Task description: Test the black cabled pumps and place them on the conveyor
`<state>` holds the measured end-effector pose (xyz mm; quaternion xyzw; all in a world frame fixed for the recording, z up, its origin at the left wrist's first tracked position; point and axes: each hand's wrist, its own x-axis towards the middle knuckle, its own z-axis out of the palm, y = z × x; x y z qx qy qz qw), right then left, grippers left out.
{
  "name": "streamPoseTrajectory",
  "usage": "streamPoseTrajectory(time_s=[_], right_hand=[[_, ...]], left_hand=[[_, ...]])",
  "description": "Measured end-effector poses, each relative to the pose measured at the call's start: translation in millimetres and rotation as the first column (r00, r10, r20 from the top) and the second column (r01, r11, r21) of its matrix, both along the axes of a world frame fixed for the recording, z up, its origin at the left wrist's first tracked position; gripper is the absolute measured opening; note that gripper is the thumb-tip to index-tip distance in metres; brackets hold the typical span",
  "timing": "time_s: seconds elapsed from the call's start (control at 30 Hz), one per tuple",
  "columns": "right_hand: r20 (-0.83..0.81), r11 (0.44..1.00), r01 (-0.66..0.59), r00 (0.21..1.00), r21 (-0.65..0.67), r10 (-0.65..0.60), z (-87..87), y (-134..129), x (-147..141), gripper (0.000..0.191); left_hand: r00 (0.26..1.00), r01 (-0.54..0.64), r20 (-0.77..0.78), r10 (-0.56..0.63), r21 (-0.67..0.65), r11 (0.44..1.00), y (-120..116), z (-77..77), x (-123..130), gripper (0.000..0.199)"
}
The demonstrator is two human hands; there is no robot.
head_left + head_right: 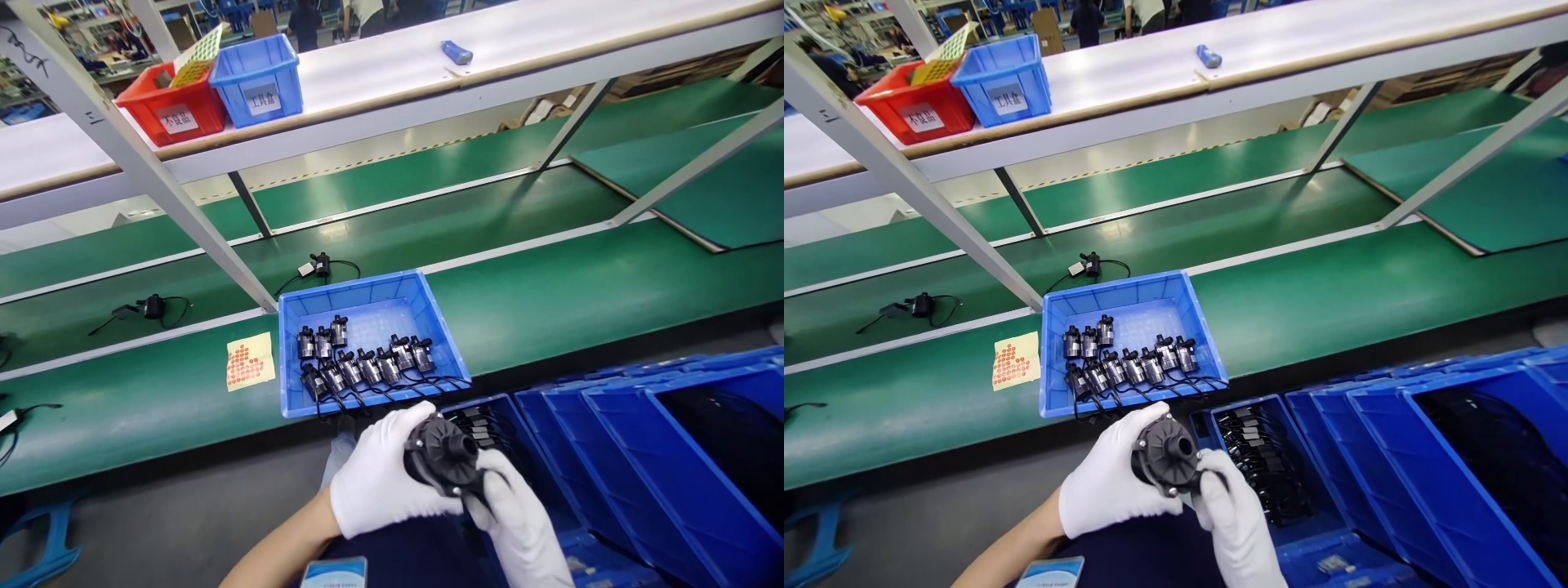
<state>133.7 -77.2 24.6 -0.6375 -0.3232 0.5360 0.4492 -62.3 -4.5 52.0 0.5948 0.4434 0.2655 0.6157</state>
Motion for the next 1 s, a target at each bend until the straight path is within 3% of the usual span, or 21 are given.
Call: streamPoseTrajectory(time_s=[0.07,0.13,0.27,0.4,0.53,0.6,0.67,0.73,0.8,0.87,0.93,1.0], right_hand=[[-0.332,0.977,0.085,0.932,-0.197,-0.148,6.4,13.5,-6.0,0.046],[-0.493,0.935,0.099,0.828,-0.341,-0.268,12.1,27.8,-11.5,0.054],[-0.550,0.887,0.070,0.762,-0.457,-0.343,16.8,50.6,-15.9,0.077],[-0.547,0.873,0.056,0.760,-0.484,-0.352,22.2,62.1,-14.3,0.093],[-0.429,0.876,0.147,0.827,-0.459,-0.364,37.6,66.6,-16.9,0.089],[-0.285,0.932,0.116,0.933,-0.343,-0.221,45.0,66.4,-20.9,0.085],[-0.033,0.973,-0.009,0.999,-0.231,0.001,49.9,64.1,-25.3,0.084],[0.180,0.976,-0.130,0.970,-0.173,0.161,52.6,59.4,-27.8,0.083],[0.201,0.970,-0.232,0.949,-0.078,0.244,54.6,51.7,-25.4,0.077],[0.115,0.947,-0.314,0.945,0.065,0.306,56.6,40.9,-16.6,0.069],[0.029,0.927,-0.347,0.937,0.142,0.347,58.7,27.7,-3.0,0.065],[-0.090,0.929,-0.354,0.927,0.108,0.364,61.4,14.0,10.0,0.061]], left_hand=[[0.992,0.067,0.113,-0.052,-0.130,0.989,7.2,3.9,-13.3,0.091],[0.970,0.059,0.244,-0.009,-0.199,0.978,15.4,2.6,-28.5,0.075],[0.952,-0.145,0.250,0.176,-0.139,0.980,27.3,-12.8,-52.3,0.053],[0.959,-0.187,0.185,0.213,-0.147,0.971,28.1,-17.9,-58.4,0.048],[0.974,-0.226,0.021,0.227,-0.032,0.974,13.7,-1.2,-43.4,0.039],[0.974,-0.215,-0.079,0.214,-0.004,0.977,4.1,10.2,-29.2,0.037],[0.970,-0.216,-0.137,0.203,-0.092,0.972,-2.1,18.8,-15.4,0.060],[0.976,-0.217,-0.051,0.211,-0.244,0.945,-2.3,20.5,-6.6,0.097],[0.958,-0.138,0.188,0.218,-0.364,0.921,2.5,12.5,-4.8,0.109],[0.861,0.039,0.468,0.201,-0.453,0.891,8.8,-4.2,-6.8,0.094],[0.704,0.286,0.680,0.204,-0.536,0.794,13.3,-23.3,-6.9,0.084],[0.547,0.481,0.794,0.264,-0.557,0.677,14.4,-37.1,-1.8,0.089]])
